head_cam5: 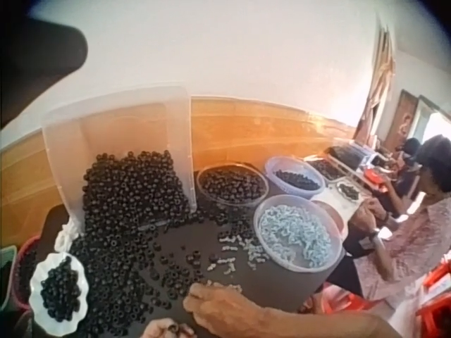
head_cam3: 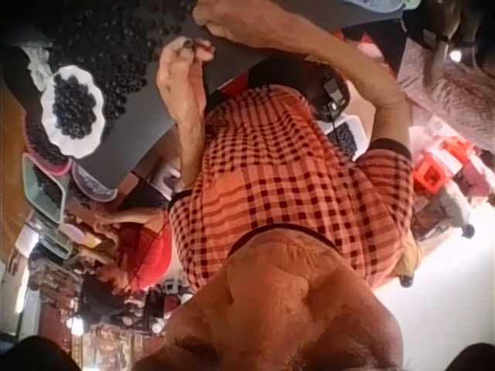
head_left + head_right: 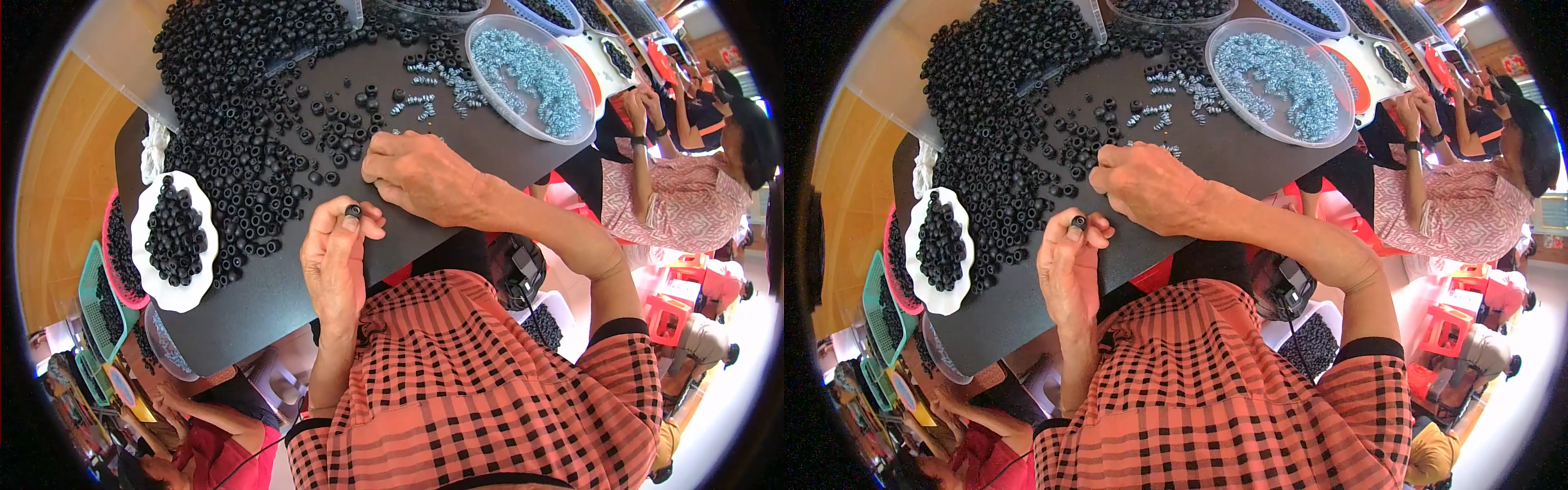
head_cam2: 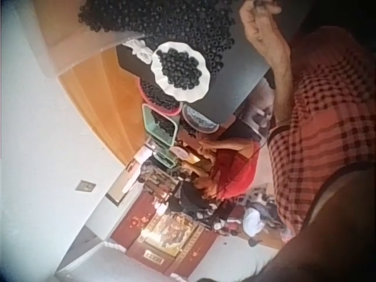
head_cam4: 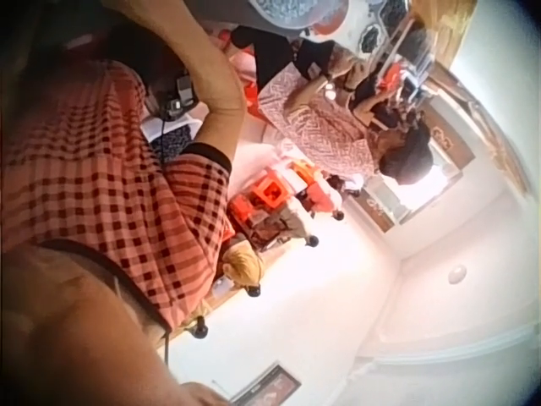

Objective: The person manually assembles small components by picking up black ring pieces and inserting smaller patterned pieces into them by hand.

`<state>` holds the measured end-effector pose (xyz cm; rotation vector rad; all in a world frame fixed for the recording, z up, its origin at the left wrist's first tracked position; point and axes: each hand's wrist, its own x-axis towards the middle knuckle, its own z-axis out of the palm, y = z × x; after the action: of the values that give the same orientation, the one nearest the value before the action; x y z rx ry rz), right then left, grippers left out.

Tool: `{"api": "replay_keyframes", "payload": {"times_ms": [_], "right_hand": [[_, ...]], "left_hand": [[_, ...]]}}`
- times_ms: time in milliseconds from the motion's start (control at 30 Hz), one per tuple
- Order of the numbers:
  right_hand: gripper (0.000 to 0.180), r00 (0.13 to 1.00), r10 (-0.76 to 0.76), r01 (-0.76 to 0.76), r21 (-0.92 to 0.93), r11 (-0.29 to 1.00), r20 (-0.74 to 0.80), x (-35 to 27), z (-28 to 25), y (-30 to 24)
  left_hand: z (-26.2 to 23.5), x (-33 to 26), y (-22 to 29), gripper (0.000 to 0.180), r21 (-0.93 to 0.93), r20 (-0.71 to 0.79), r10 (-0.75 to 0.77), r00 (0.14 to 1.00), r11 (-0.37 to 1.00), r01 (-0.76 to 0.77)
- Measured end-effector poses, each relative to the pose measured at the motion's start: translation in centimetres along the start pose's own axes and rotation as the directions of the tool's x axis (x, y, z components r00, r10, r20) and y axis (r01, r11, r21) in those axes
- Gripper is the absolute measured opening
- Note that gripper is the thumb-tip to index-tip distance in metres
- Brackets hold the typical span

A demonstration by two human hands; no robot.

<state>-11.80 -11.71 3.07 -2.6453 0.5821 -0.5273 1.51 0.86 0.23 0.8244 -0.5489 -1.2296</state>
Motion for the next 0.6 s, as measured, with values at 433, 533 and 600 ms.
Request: {"api": "replay_keyframes", "payload": {"times_ms": [433,533,600], "right_hand": [[0.016,0.973,0.202,-0.127,0.466,0.876,-0.115,-0.36,0.46,-0.44],[0.012,0.926,0.366,-0.204,0.690,0.695,-0.095,-0.24,0.76,-0.50],[0.012,0.920,0.382,-0.210,0.719,0.662,-0.083,-0.38,0.91,-0.60]], "left_hand": [[0.06,-0.12,-0.09,0.016,-0.007,-0.017,-0.015,1.000,1.000,0.015],[0.13,0.09,-0.15,0.017,-0.008,-0.011,-0.004,1.000,1.000,0.004],[0.16,0.19,-0.08,0.017,0.009,-0.001,0.013,1.000,1.000,-0.013]]}}
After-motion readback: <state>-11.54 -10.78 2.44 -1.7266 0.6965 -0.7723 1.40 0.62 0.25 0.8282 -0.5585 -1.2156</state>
